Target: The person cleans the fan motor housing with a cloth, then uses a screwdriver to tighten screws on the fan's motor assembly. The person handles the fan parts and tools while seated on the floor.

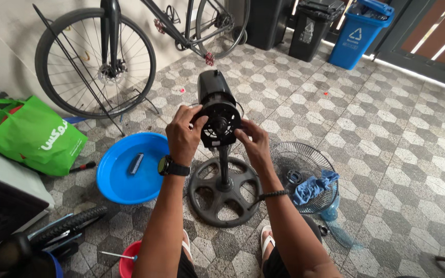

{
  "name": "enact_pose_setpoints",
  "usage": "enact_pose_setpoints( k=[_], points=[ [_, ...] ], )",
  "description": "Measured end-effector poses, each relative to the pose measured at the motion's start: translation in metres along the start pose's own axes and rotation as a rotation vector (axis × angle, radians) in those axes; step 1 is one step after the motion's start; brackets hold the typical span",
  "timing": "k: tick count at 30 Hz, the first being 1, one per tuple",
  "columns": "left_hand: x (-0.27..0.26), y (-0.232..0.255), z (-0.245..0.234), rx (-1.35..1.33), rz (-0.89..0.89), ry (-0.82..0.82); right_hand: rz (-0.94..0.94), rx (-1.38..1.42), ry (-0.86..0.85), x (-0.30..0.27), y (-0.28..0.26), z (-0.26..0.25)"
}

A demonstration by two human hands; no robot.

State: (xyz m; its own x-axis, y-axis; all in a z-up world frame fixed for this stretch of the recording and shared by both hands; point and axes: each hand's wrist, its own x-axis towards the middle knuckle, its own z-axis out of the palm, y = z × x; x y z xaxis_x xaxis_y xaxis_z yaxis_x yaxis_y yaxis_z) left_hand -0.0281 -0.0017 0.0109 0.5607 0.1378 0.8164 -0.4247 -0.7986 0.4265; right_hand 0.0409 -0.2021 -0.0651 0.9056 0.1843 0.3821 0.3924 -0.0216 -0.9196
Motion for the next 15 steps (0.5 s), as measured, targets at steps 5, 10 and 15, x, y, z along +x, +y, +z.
enact_pose_setpoints(
  k=[5, 10, 15],
  points=[
    [0.001, 0.0, 0.001, 0.029, 0.02, -0.021, -0.014, 0.073, -0.026, 0.007, 0.005, -0.008],
    [-0.004, -0.017, 0.016, 0.036, -0.013, -0.08, 0.04, 0.068, -0.028, 0.008, 0.016, -0.008],
    [0.0, -0.042, 0.039, 0.186, 0.024, -0.014, -0.063, -0.019, 0.039, 0.034, 0.025, 0.007]
  ],
)
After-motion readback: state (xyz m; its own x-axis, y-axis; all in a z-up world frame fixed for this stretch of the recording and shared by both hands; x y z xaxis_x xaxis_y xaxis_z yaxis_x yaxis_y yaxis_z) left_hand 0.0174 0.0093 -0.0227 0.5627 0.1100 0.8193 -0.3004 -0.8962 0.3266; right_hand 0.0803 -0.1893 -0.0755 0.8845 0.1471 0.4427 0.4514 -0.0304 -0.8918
